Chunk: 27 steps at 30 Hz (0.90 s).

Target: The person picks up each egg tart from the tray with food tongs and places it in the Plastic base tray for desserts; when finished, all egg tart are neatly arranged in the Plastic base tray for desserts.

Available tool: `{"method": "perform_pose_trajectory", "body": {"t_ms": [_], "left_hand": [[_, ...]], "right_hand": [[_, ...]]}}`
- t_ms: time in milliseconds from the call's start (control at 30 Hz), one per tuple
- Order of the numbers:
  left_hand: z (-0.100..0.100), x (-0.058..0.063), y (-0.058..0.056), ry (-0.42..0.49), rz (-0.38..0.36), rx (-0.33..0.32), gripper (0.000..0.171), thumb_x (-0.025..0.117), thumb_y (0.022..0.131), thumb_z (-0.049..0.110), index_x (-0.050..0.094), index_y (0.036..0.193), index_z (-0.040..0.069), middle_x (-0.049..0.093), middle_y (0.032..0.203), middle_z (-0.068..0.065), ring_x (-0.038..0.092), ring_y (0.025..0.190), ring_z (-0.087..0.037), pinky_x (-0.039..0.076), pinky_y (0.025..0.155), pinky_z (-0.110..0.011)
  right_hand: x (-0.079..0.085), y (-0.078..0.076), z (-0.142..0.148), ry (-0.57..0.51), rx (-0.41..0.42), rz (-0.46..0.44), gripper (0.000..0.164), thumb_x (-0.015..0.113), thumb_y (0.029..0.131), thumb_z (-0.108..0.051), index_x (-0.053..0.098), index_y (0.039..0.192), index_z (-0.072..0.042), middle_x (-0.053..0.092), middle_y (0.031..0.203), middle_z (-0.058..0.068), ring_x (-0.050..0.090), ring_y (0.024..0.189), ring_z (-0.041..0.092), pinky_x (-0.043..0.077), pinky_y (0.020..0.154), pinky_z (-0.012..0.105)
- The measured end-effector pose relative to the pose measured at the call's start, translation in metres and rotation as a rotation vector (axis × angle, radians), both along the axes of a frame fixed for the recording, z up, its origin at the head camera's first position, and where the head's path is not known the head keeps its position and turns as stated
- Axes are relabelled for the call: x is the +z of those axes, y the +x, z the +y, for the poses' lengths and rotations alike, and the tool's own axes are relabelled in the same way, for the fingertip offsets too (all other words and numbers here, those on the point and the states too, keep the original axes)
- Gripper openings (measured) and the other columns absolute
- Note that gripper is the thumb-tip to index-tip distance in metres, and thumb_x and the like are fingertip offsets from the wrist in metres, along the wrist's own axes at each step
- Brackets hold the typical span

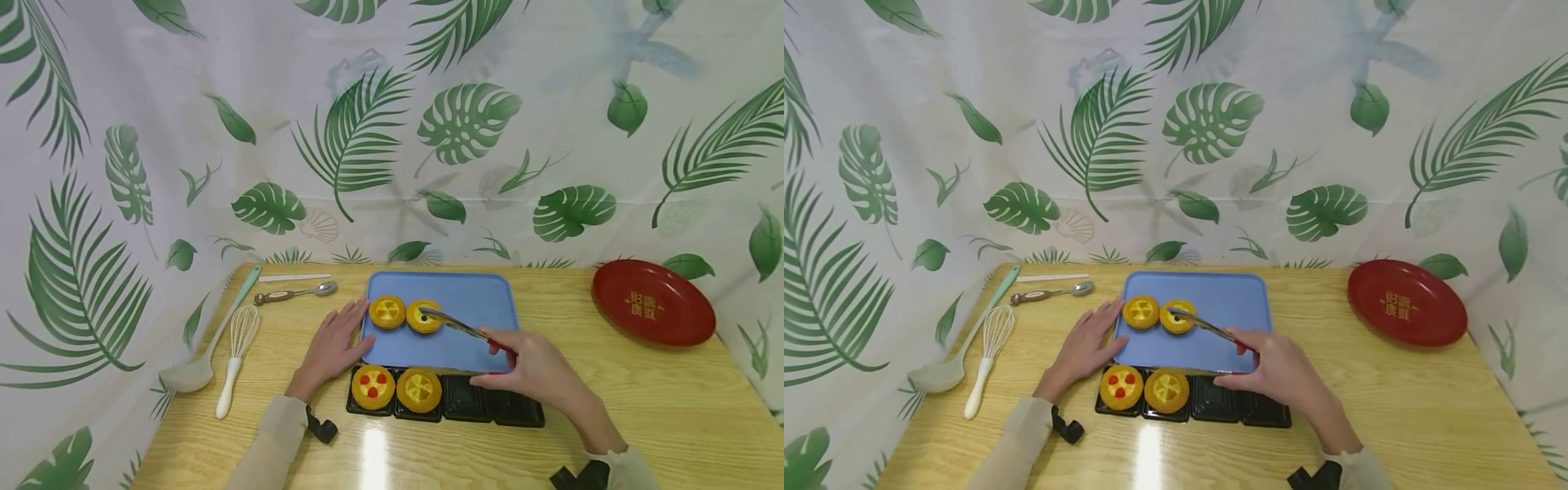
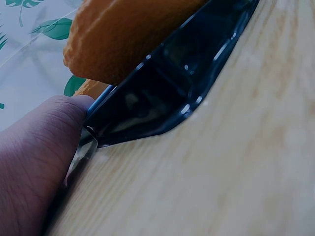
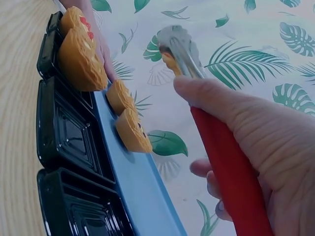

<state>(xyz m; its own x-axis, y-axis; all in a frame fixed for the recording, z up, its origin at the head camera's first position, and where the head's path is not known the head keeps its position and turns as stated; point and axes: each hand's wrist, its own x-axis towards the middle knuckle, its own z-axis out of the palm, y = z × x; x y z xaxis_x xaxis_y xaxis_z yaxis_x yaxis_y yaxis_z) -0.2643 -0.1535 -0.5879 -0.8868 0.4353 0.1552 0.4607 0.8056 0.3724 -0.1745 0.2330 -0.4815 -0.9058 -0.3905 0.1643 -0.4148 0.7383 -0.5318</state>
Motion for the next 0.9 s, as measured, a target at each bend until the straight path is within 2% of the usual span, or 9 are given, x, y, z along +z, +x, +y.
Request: {"method": "perform_pose_trajectory", "body": {"t_ms": [167,300,367,467,533,700,900], "left_hand": [[0.000,0.000,0.000,0.005,0.008,-0.002,0.078,0.043,0.105,0.061,0.022,0.169,0.021,0.024,0.172,0.007,0.021,0.160,-0.020,0.018,0.128,-0.050],[-0.001,0.000,0.001,0.005,0.010,-0.002,0.078,0.044,0.105,0.061,0.021,0.169,0.021,0.024,0.172,0.007,0.022,0.160,-0.020,0.018,0.128,-0.050],[-0.001,0.000,0.001,0.007,0.008,-0.002,0.078,0.044,0.105,0.061,0.022,0.169,0.021,0.024,0.172,0.007,0.022,0.160,-0.021,0.018,0.128,-0.050],[0.000,0.000,0.001,0.014,0.007,-0.003,0.078,0.044,0.105,0.060,0.022,0.169,0.021,0.024,0.172,0.007,0.022,0.160,-0.021,0.018,0.128,-0.050],[0.000,0.000,0.001,0.018,0.008,-0.004,0.078,0.044,0.106,0.060,0.022,0.169,0.020,0.024,0.172,0.006,0.022,0.160,-0.021,0.018,0.128,-0.050],[0.000,0.001,0.001,0.015,0.019,0.000,0.077,0.044,0.106,0.059,0.022,0.168,0.020,0.025,0.172,0.006,0.023,0.159,-0.022,0.018,0.128,-0.051],[0.001,0.002,0.002,0.024,0.019,-0.006,0.077,0.045,0.106,0.058,0.024,0.168,0.018,0.026,0.172,0.004,0.024,0.159,-0.023,0.018,0.128,-0.052]], "right_hand": [[-0.003,-0.005,0.001,-0.044,-0.037,0.077,0.063,0.091,0.077,-0.049,0.072,0.119,-0.006,0.062,0.084,-0.008,0.043,0.060,0.003,0.039,0.052,0.022],[-0.007,-0.007,0.002,-0.006,-0.064,0.117,0.049,0.091,0.080,-0.043,0.068,0.107,-0.009,0.064,0.082,-0.004,0.041,0.058,0.004,0.036,0.049,0.022],[-0.011,-0.007,0.001,0.052,-0.093,0.163,0.050,0.090,0.080,-0.045,0.070,0.110,-0.010,0.063,0.080,-0.003,0.036,0.053,0.003,0.031,0.045,0.022],[-0.017,-0.006,-0.003,0.156,-0.150,0.243,0.061,0.089,0.077,-0.052,0.073,0.120,-0.011,0.064,0.078,-0.003,0.029,0.047,0.004,0.024,0.041,0.023],[-0.021,-0.006,-0.006,0.201,-0.179,0.266,0.069,0.089,0.076,-0.055,0.073,0.126,-0.011,0.062,0.075,-0.002,0.028,0.046,0.006,0.022,0.039,0.024],[-0.026,-0.008,-0.015,0.254,-0.220,0.218,0.079,0.085,0.077,-0.061,0.070,0.132,-0.006,0.052,0.066,-0.003,0.035,0.048,0.010,0.025,0.040,0.027],[-0.033,-0.014,-0.026,0.280,-0.260,0.119,0.084,0.082,0.079,-0.064,0.068,0.137,-0.005,0.037,0.061,-0.003,0.034,0.050,0.013,0.024,0.043,0.028]]}}
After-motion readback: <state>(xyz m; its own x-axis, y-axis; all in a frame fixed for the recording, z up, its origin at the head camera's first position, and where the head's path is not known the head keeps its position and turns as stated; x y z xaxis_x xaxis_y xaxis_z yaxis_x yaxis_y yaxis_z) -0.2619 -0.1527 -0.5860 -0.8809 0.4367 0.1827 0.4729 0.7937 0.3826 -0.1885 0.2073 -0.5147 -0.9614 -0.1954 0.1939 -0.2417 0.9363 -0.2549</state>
